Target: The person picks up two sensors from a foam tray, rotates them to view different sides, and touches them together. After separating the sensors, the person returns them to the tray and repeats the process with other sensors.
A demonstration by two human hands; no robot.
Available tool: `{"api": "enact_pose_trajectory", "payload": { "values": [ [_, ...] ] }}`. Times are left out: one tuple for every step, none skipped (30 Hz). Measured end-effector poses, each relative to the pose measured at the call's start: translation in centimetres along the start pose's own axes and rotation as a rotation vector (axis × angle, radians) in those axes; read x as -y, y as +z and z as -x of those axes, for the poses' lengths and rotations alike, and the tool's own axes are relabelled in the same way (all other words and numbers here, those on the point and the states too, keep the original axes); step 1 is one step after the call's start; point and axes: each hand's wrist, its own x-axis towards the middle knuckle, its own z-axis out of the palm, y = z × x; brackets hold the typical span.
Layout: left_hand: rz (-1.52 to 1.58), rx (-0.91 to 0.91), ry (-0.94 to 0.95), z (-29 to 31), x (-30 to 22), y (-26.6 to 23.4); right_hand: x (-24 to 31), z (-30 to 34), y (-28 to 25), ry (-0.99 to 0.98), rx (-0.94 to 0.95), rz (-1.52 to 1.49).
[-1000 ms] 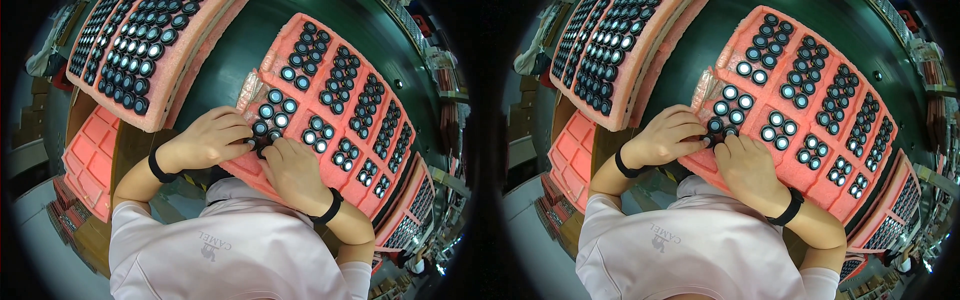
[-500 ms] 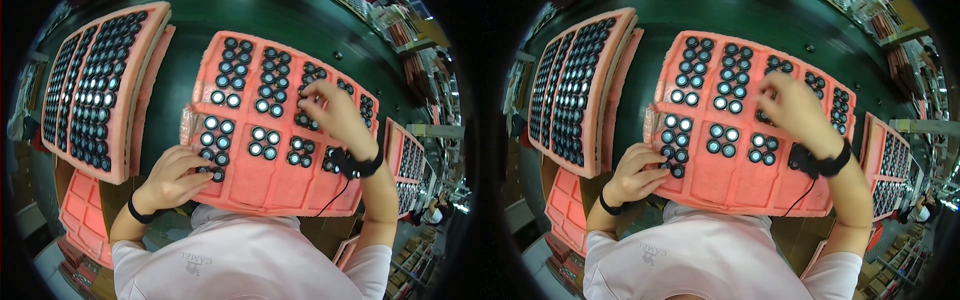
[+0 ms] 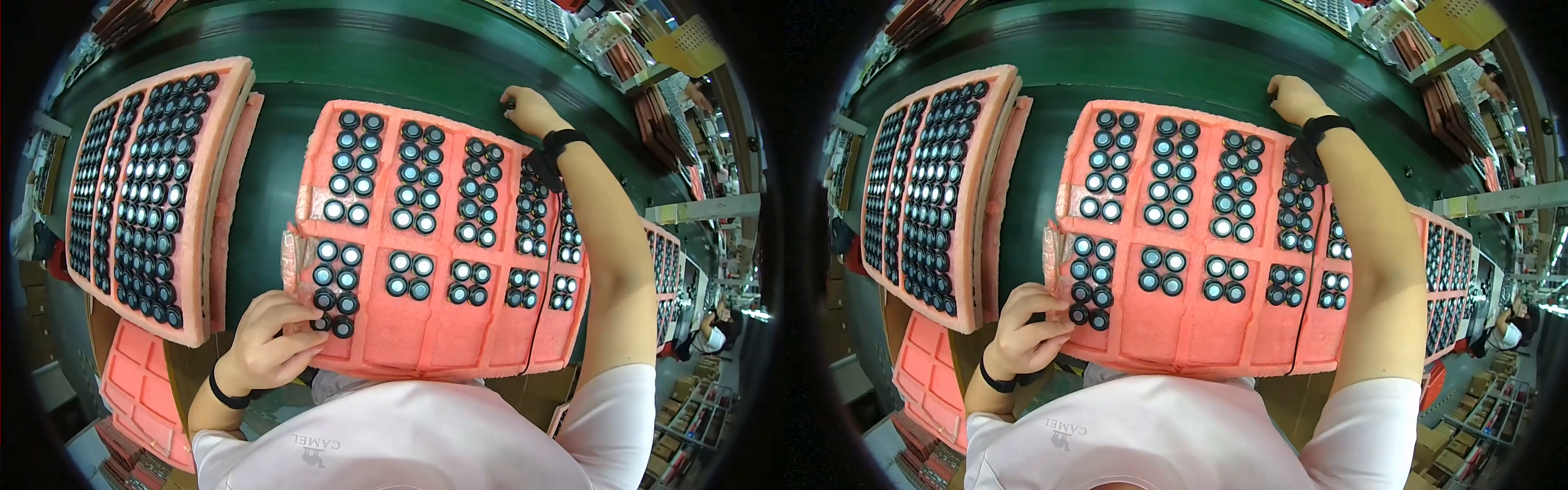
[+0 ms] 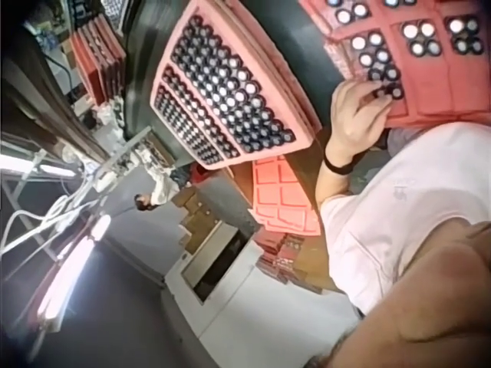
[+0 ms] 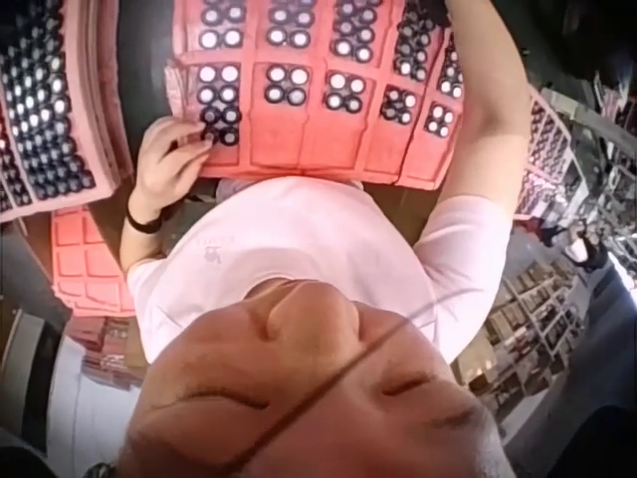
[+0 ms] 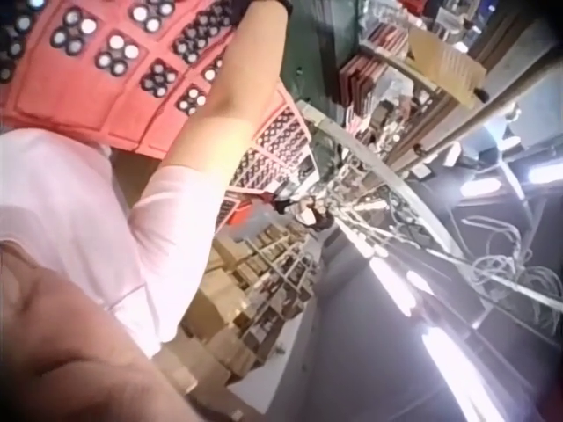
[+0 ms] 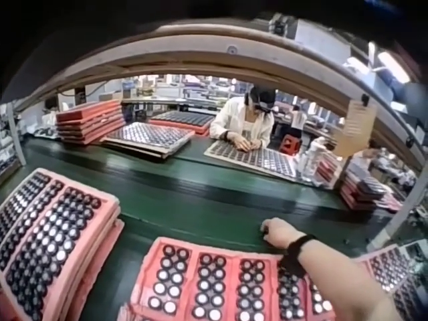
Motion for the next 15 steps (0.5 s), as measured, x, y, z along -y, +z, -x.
{"api": "enact_pose_trajectory", "payload": {
  "values": [
    [-0.001,-0.004,-0.004,-0.2,0.1,0.0,-0.5,0.1,-0.5,0.009,-0.002,0.006],
    [-0.005,-0.008,-0.014,-0.3,0.0,-0.1,-0.6,0.1,-1.2,0.024,-0.015,-0.010],
    [-0.007,-0.012,-0.023,-0.5,0.1,-0.2,-0.8,0.2,-2.0,0.040,-0.028,-0.025],
    [0.000,-0.011,-0.021,-0.4,0.2,-0.1,-1.2,0.3,-2.5,0.058,-0.038,-0.039],
    [0.004,-0.016,-0.022,-0.4,0.3,-0.1,-2.2,0.8,-3.2,0.065,-0.035,-0.035],
    [0.007,-0.020,-0.022,-0.3,0.5,-0.1,-3.8,1.7,-4.2,0.098,-0.071,-0.007],
    [0.008,-0.024,-0.021,-0.4,0.6,-0.1,-5.4,2.4,-5.1,0.131,-0.109,0.021],
    [0.013,-0.023,-0.017,-0.5,0.7,-0.1,-6.9,3.5,-5.7,0.137,-0.110,0.024],
    [0.021,-0.023,-0.014,-0.7,0.9,0.1,-8.3,4.7,-6.1,0.165,-0.099,0.021],
    [0.029,-0.021,-0.011,-0.8,1.0,0.2,-9.1,5.8,-6.3,0.194,-0.087,0.016],
    [0.036,-0.019,-0.009,-0.9,1.1,0.4,-9.8,6.6,-6.3,0.196,-0.087,0.016],
    [0.037,-0.016,-0.009,-1.1,1.1,0.4,-10.0,7.5,-6.2,0.277,-0.052,0.024],
    [0.036,-0.011,-0.006,-1.3,1.1,0.5,-10.2,8.1,-6.1,0.357,-0.017,0.030],
    [0.034,-0.006,-0.004,-1.4,1.0,0.6,-10.3,8.5,-5.8,0.436,0.018,0.037],
    [0.030,-0.002,-0.004,-1.5,1.0,0.7,-10.3,8.6,-5.6,0.434,0.020,0.033]
  ]
}}
